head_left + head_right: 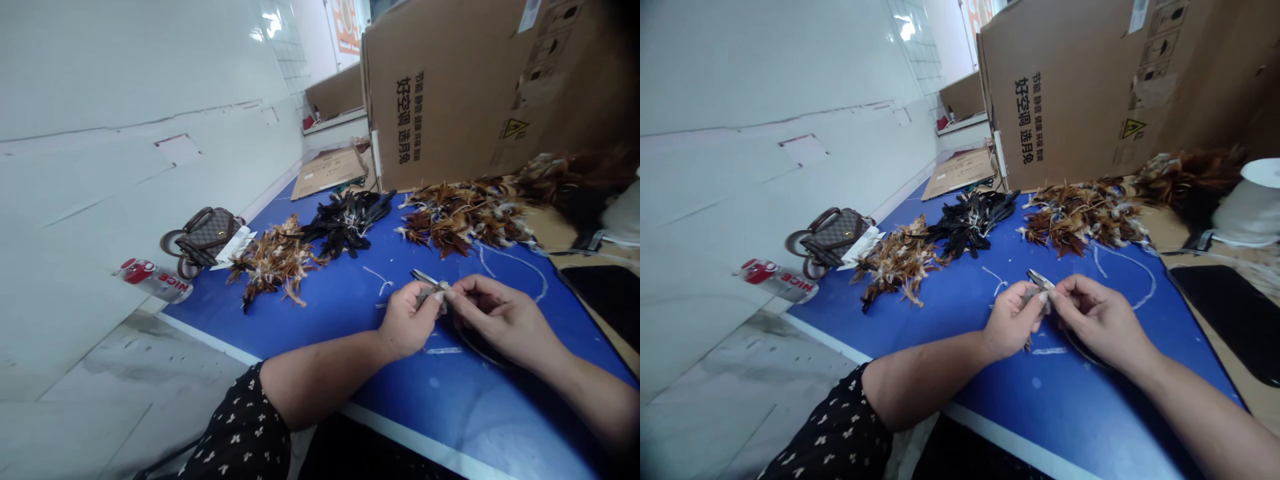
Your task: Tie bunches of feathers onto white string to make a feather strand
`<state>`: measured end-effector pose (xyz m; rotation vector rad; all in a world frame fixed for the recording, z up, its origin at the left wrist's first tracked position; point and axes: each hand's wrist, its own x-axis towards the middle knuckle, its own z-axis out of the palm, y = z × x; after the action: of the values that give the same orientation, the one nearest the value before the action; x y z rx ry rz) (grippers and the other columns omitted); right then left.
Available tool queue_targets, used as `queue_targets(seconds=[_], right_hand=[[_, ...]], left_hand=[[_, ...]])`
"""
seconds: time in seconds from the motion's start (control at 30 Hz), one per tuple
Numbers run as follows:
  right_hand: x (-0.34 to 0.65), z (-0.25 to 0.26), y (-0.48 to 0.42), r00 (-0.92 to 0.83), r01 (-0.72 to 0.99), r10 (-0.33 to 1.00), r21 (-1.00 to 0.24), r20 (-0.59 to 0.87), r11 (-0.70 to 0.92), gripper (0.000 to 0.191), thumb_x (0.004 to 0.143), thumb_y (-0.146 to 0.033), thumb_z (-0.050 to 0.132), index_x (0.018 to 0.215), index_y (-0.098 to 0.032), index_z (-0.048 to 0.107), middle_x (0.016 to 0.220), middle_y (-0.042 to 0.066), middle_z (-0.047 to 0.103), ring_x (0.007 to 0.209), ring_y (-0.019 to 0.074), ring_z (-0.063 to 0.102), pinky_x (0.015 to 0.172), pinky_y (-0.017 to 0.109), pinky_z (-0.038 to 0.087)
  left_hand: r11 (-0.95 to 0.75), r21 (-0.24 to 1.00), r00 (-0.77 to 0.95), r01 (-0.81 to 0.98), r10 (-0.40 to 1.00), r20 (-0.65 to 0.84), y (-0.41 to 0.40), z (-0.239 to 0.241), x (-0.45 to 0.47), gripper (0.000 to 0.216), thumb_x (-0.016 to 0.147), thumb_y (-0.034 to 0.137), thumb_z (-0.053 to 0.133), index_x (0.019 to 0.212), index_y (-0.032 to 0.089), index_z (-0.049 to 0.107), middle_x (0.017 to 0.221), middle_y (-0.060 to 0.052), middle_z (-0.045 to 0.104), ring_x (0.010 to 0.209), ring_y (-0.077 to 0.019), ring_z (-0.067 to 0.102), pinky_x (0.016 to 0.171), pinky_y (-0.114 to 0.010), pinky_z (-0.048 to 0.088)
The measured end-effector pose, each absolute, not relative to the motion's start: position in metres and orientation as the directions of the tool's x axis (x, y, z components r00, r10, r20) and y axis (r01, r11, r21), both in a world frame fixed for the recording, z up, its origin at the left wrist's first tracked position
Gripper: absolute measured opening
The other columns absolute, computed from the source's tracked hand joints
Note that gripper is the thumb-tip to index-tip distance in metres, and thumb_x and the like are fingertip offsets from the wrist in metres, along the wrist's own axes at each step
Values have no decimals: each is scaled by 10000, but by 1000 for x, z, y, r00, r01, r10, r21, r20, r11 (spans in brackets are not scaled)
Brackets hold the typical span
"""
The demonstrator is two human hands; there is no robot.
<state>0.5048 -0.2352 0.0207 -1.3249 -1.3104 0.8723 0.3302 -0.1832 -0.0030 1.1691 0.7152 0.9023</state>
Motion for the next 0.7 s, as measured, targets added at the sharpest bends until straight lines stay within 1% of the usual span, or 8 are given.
queue_targets(seconds=[0.17,0.33,0.37,0.43,0.5,0.6,0.67,0.7], right_hand=[[502,21,-235,107,253,980,-958,166,135,609,862,-822,828,929,-219,783,658,24,725,560,156,623,538,265,503],[502,24,-237,84,253,985,-959,153,127,616,870,-840,807,920,-226,779,657,37,743,552,158,623,548,272,507],[504,24,-237,88,256,985,-959,146,119,621,866,-846,805,918,-228,777,657,38,743,549,159,617,545,274,502],[511,25,-237,91,265,988,-960,122,94,618,871,-840,806,933,-226,777,675,47,752,563,166,621,553,282,502],[519,25,-238,67,260,995,-964,79,59,595,905,-808,800,958,-216,779,682,49,745,587,168,623,577,284,500],[529,27,-239,-77,244,997,-970,-21,-1,597,925,-788,798,945,-192,784,647,18,676,571,139,555,556,263,434],[532,29,-239,-207,261,976,-965,-66,-10,634,904,-807,806,918,-173,797,676,26,682,582,131,545,550,251,414],[532,30,-238,-243,280,968,-960,-63,7,648,893,-815,810,903,-166,811,703,43,707,600,141,571,558,253,432]], left_hand=[[155,946,414,-284,910,-25,-183,-3,334,552,882,686,872,985,198,638,731,36,628,516,-60,431,488,-245,318],[152,953,367,-264,929,-47,-179,2,331,592,895,753,833,958,220,584,599,84,509,478,-72,407,473,-239,314],[144,955,349,-260,936,-46,-177,2,330,595,900,762,824,946,216,593,600,77,518,485,-74,421,482,-236,330],[121,957,310,-262,950,-35,-171,2,328,599,910,769,809,913,196,634,640,38,593,529,-83,495,534,-236,407],[89,957,266,-275,964,-13,-164,1,326,588,900,741,835,890,173,686,737,-19,703,622,-104,611,645,-250,510],[35,948,176,-318,984,23,-151,3,321,548,820,659,938,909,150,755,862,-60,790,754,-124,710,808,-273,578],[26,938,145,-345,989,26,-144,6,318,541,772,620,981,909,138,776,860,-58,793,753,-120,713,812,-272,577],[41,934,154,-356,988,16,-143,8,317,542,755,610,992,905,134,781,847,-54,787,734,-119,707,789,-272,572]])
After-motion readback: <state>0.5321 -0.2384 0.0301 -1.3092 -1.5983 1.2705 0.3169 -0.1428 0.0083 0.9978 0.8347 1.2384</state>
